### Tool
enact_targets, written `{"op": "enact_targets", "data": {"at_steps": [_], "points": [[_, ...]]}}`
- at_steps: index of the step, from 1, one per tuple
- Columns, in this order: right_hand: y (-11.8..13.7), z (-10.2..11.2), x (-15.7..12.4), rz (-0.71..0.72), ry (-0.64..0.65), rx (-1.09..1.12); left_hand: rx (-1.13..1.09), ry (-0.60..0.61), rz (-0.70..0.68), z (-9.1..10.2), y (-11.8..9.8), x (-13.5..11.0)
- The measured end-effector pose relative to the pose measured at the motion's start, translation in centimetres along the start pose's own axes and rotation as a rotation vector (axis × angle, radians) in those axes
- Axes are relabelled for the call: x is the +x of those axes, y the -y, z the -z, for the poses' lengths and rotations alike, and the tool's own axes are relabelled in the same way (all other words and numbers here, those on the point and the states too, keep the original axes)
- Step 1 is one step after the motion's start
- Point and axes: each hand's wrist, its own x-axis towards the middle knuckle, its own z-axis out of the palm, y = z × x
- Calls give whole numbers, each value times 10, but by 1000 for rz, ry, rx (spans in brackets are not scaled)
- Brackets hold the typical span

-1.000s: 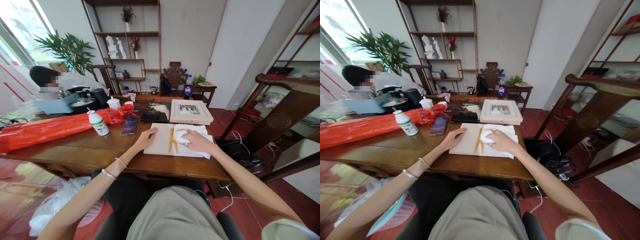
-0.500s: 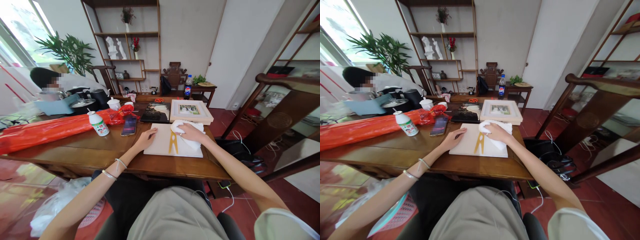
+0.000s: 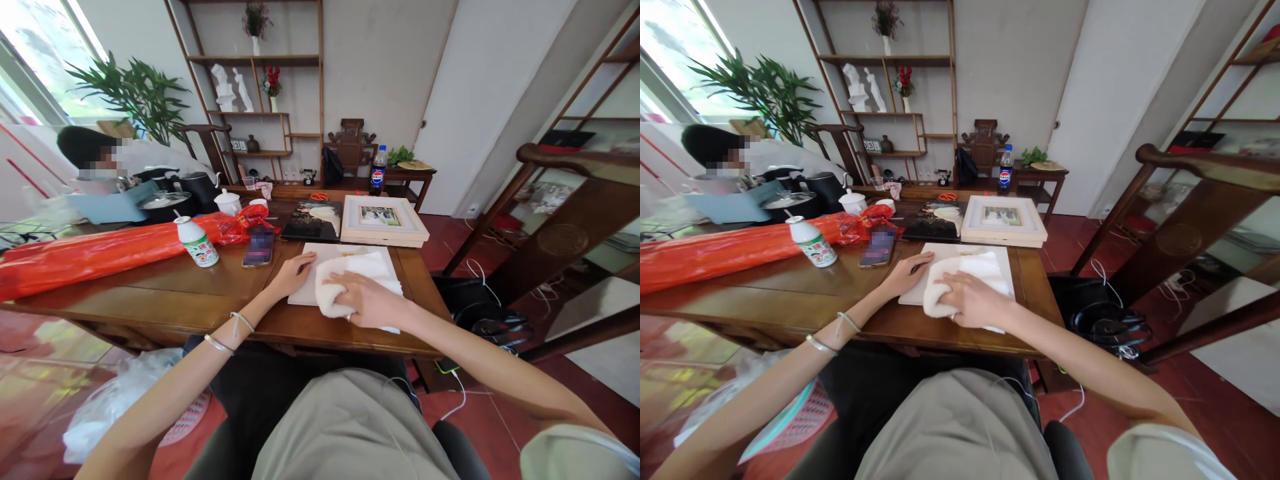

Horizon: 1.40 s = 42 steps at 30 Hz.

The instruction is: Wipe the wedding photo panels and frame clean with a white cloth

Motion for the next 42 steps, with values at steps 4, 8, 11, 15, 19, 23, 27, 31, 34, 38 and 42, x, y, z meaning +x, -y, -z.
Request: {"op": "enact_targets", "data": {"at_steps": [4, 8, 11, 15, 19, 23, 27, 31, 34, 38, 42], "points": [[-36, 2, 12, -148, -40, 40, 13, -4, -7, -1, 1, 1], [-72, -2, 30, -307, -104, -20, 17, 0, -2, -1, 2, 1], [-78, -6, 45, -327, -77, -62, 17, -5, 2, 0, 2, 2], [-55, -14, 54, -294, -11, -207, 7, 16, 7, 3, -3, 2], [-9, -25, 49, -204, 47, -301, -55, 42, -17, 6, -8, 2], [19, -29, 39, -125, 31, -270, -74, 32, 23, 7, -7, 1], [6, -23, 45, -193, 49, -228, -107, 35, 30, 6, -5, 2], [-11, -19, 63, -339, 58, -264, -137, 26, 32, 5, -1, 2], [3, -20, 73, -449, 62, -326, -154, 25, 25, 5, 3, 3], [47, -24, 69, -427, 69, -435, -176, 38, 34, 4, 8, 4], [74, -22, 56, -242, 29, -388, -173, 20, 66, 3, 8, 3]]}}
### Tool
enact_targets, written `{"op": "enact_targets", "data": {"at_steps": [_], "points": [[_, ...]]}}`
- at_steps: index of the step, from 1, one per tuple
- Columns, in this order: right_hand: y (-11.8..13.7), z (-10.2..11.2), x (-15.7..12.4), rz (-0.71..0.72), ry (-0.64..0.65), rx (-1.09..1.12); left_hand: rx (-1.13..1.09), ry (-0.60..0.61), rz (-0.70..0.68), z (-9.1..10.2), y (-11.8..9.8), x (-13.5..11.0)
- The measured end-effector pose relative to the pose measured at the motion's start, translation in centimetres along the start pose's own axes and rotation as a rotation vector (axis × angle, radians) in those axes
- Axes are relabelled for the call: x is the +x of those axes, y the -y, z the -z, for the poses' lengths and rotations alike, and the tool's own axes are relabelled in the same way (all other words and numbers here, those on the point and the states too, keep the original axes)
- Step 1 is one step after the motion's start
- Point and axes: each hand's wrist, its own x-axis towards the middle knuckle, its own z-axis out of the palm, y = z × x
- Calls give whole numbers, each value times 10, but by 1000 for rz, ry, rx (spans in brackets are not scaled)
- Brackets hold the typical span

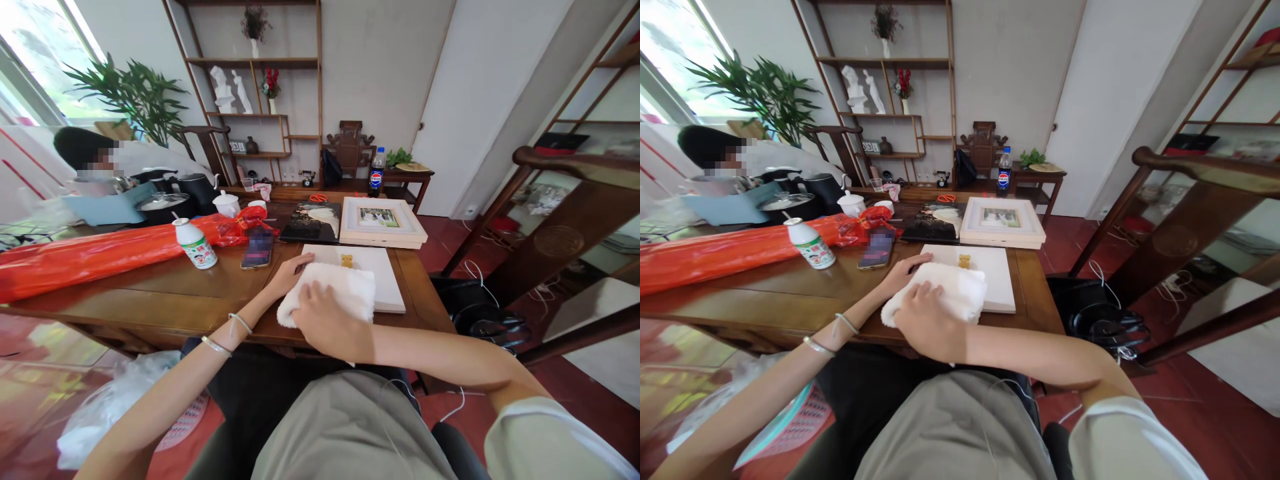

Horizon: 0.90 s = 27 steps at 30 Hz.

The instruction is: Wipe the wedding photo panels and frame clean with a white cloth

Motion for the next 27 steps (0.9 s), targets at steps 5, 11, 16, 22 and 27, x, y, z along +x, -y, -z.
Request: {"op": "enact_targets", "data": {"at_steps": [5, 11, 16, 22, 27], "points": [[-35, 2, -1, 76, 71, 210, 20, 4, -31, 0, -7, -2], [-112, -15, 31, -127, 190, 229, 113, 12, -90, -1, -15, -1], [-140, -29, 71, -56, 114, 319, 165, -14, -64, -3, -12, -1], [-141, -36, 104, -13, 84, 400, 202, -24, -60, -3, -10, -1], [-156, -31, 86, -111, 125, 409, 168, -20, -57, -3, -8, -1]]}}
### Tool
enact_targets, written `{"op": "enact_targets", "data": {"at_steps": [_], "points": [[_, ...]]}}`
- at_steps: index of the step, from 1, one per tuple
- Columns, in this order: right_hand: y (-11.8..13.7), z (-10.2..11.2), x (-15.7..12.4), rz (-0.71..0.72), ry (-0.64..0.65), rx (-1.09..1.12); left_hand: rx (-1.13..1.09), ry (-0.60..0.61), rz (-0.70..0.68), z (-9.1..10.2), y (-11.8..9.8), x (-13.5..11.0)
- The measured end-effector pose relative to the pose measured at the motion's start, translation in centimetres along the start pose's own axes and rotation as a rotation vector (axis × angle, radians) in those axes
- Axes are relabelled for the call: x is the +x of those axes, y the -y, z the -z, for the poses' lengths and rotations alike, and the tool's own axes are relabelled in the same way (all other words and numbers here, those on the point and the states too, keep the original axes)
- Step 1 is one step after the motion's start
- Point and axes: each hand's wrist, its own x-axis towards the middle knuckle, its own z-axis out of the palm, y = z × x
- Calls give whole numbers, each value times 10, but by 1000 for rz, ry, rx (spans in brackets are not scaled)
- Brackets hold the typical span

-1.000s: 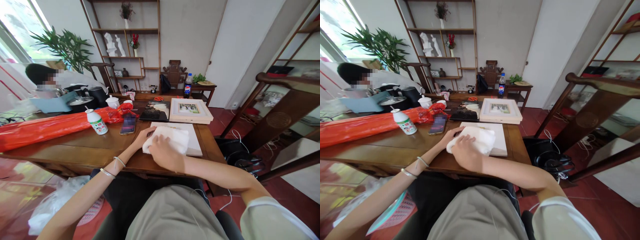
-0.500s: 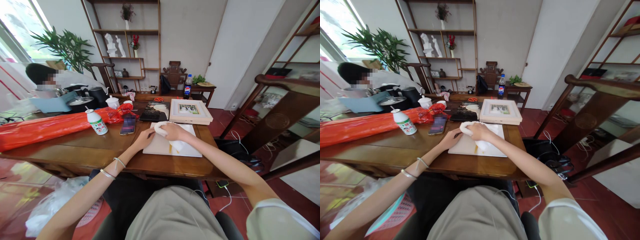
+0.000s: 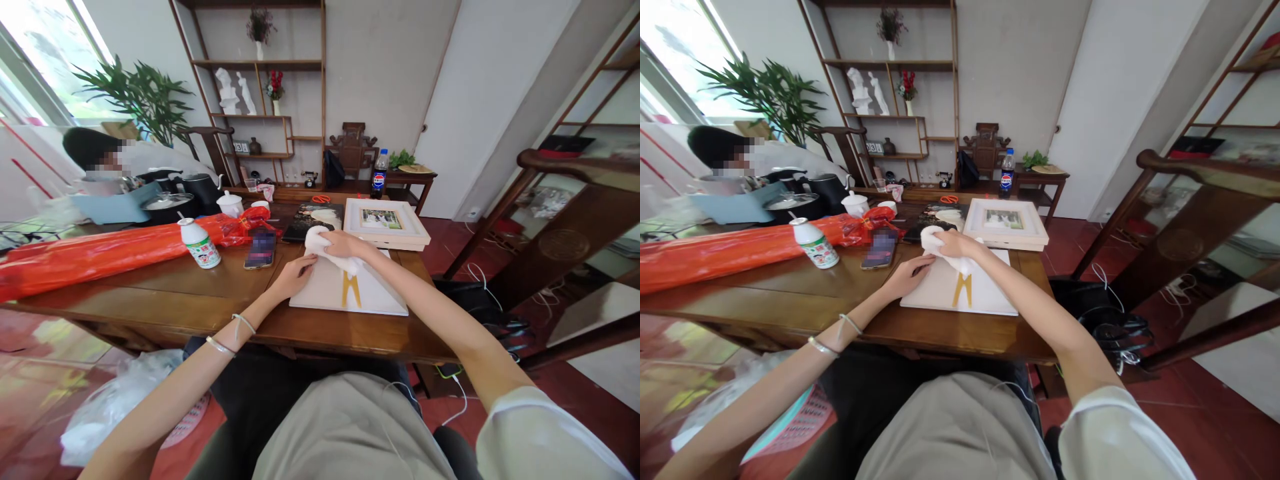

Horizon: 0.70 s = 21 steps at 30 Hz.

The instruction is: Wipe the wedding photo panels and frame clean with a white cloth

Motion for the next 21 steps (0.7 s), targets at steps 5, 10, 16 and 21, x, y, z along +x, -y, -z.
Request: {"op": "enact_targets", "data": {"at_steps": [5, 10, 16, 21], "points": [[-34, 15, -56, -108, -12, 0, -10, -3, 4, 0, 1, 0], [-51, 9, -118, -224, -32, -60, -11, -7, -13, -1, 2, 0], [17, 2, -184, 56, 32, -79, 5, -8, -6, -1, 2, -1], [37, 18, -206, 48, 128, -27, -2, -11, -5, -1, 2, -1]]}}
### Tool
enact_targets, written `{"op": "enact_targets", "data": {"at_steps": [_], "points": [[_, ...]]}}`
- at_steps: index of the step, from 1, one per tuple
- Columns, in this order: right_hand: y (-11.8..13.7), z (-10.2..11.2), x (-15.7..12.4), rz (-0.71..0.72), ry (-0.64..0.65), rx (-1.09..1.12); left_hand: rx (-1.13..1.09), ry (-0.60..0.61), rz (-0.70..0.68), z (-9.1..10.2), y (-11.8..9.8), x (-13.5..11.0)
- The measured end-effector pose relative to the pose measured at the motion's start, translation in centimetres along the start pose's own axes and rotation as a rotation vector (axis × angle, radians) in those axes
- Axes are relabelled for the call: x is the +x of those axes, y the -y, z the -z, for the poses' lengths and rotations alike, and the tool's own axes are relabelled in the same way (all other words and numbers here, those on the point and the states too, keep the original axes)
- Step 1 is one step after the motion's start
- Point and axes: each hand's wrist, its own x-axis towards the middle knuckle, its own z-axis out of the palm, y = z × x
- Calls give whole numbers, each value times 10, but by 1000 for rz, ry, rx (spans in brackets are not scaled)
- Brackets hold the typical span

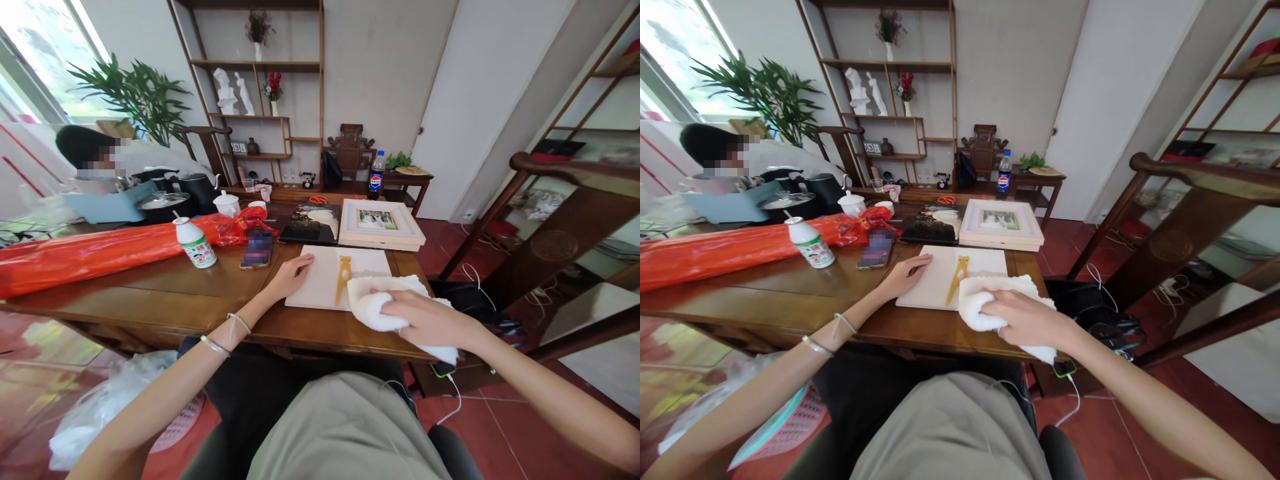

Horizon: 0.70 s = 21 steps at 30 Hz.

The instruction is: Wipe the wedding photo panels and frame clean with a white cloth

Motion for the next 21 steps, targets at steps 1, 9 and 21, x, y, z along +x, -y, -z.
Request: {"op": "enact_targets", "data": {"at_steps": [1, 9, 21], "points": [[-8, 1, 3, -20, -4, 2, -1, 0, 2, 0, 0, 0], [-83, -21, 74, -132, -238, -145, -10, 2, 2, -1, 2, 0], [-35, -2, 50, 12, -115, -59, 16, 8, -10, -2, 4, 0]]}}
